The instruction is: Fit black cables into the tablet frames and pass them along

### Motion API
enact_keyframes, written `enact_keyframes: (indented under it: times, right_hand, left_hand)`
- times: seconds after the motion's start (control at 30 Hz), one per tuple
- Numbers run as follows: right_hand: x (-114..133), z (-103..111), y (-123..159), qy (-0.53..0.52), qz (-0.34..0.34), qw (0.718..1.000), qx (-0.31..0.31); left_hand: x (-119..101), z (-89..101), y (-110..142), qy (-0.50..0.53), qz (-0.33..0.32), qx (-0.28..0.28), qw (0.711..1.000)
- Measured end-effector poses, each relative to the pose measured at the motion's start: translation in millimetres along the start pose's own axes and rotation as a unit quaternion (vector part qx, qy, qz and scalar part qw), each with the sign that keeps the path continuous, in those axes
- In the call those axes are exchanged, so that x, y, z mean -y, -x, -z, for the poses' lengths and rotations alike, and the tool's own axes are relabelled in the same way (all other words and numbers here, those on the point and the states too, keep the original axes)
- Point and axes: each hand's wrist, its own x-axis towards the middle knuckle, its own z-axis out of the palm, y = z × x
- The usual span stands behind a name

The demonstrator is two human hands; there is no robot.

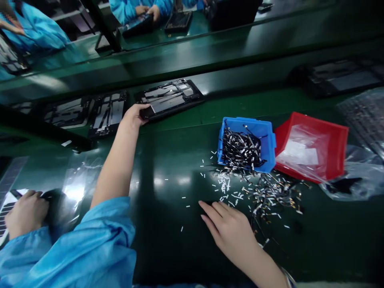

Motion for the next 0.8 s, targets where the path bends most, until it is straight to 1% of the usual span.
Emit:
enact_keyframes:
  times: [0.07, 0.13, 0.2, 0.27, 0.33, 0.37, 0.47, 0.5, 0.57, 0.6, 0.67, 0.73, 0.8]
  right_hand:
    - [0.7, -1.0, 1.1, 0.006, -0.002, 1.000, 0.004]
    - [1.1, -2.1, 2.3, 0.013, -0.004, 1.000, 0.008]
    - [1.1, -2.7, 3.4, 0.020, -0.006, 1.000, 0.009]
    - [1.1, -2.6, 4.1, 0.025, -0.004, 1.000, 0.002]
    - [1.7, -1.8, 4.1, 0.021, 0.004, 1.000, -0.021]
    - [2.3, -1.1, 3.9, 0.014, 0.007, 0.999, -0.036]
    - [4.4, 2.4, 3.4, -0.012, 0.007, 0.995, -0.097]
    - [4.9, 4.4, 3.7, -0.021, 0.004, 0.993, -0.119]
    - [4.4, 10.0, 6.0, -0.039, -0.006, 0.986, -0.165]
    - [3.1, 13.8, 8.0, -0.046, -0.015, 0.981, -0.186]
    - [-3.2, 23.4, 13.0, -0.046, -0.048, 0.974, -0.218]
    - [-15.7, 34.8, 16.9, -0.027, -0.101, 0.967, -0.233]
    - [-34.0, 46.7, 16.6, 0.000, -0.156, 0.959, -0.236]
  left_hand:
    - [-2.1, 3.0, 21.6, 0.037, 0.026, 0.050, 0.998]
    - [-1.2, 6.4, 53.7, 0.072, 0.033, 0.076, 0.994]
    - [4.0, 15.2, 95.9, 0.102, 0.027, 0.079, 0.991]
    - [15.8, 32.5, 144.9, 0.121, 0.016, 0.071, 0.990]
    - [36.1, 57.2, 195.2, 0.128, 0.008, 0.070, 0.989]
    - [49.5, 70.7, 219.2, 0.124, 0.008, 0.049, 0.991]
    - [97.2, 105.6, 282.9, 0.078, 0.075, 0.042, 0.993]
    - [113.2, 113.3, 301.0, 0.084, 0.091, 0.035, 0.992]
    - [140.8, 121.9, 332.6, 0.112, 0.135, 0.056, 0.983]
    - [151.3, 123.5, 345.9, 0.130, 0.158, 0.079, 0.976]
    - [164.7, 124.1, 367.1, 0.168, 0.209, 0.160, 0.950]
    - [169.6, 124.2, 380.6, 0.196, 0.262, 0.274, 0.904]
    - [168.8, 125.2, 386.1, 0.189, 0.301, 0.403, 0.843]
